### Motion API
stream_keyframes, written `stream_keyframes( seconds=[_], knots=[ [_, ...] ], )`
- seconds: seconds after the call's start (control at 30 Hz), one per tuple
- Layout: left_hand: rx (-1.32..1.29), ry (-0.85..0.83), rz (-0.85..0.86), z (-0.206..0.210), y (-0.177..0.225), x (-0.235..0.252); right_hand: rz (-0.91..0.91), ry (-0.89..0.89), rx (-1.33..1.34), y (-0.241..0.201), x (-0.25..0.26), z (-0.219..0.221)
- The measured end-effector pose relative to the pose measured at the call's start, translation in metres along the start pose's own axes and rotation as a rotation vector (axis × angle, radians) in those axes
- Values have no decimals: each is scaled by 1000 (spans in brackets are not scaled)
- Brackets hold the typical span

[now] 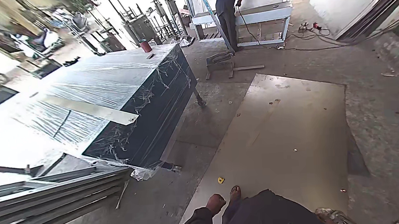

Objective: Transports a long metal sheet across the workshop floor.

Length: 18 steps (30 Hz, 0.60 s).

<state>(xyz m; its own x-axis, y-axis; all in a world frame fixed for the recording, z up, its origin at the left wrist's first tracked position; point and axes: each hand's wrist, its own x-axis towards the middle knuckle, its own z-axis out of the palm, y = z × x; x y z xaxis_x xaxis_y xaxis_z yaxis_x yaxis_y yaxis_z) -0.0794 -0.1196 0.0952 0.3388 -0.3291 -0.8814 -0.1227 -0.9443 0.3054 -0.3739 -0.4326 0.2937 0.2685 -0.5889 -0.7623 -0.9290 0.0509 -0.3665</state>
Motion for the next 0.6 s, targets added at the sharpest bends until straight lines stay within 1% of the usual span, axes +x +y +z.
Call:
stream_keyframes(
  seconds=[0.07,0.1,0.13,0.17,0.2,0.23,0.3,0.4,0.5,0.6],
  knots=[
    [-21,-3,-33,5,-7,-6,116,-212,-68,18,43,-1],
    [-33,-4,-43,8,-10,-10,77,-191,-85,42,72,11],
    [-51,-4,-55,12,-13,-14,-32,-83,-99,77,111,35],
    [-65,11,-64,13,-17,-19,-108,-1,-110,102,148,59],
    [-72,31,-59,10,-15,-19,-153,34,-108,112,176,71],
    [-84,45,-48,11,-11,-18,-168,26,-104,118,189,73],
    [-131,59,-27,22,-16,-14,-154,-35,-85,118,182,70],
    [-147,100,18,44,-52,31,-152,-48,-76,113,172,61],
    [28,109,19,46,-65,52,-142,-30,-77,114,169,58],
    [104,82,21,45,-66,60,-131,3,-78,128,165,59]
  ],
)
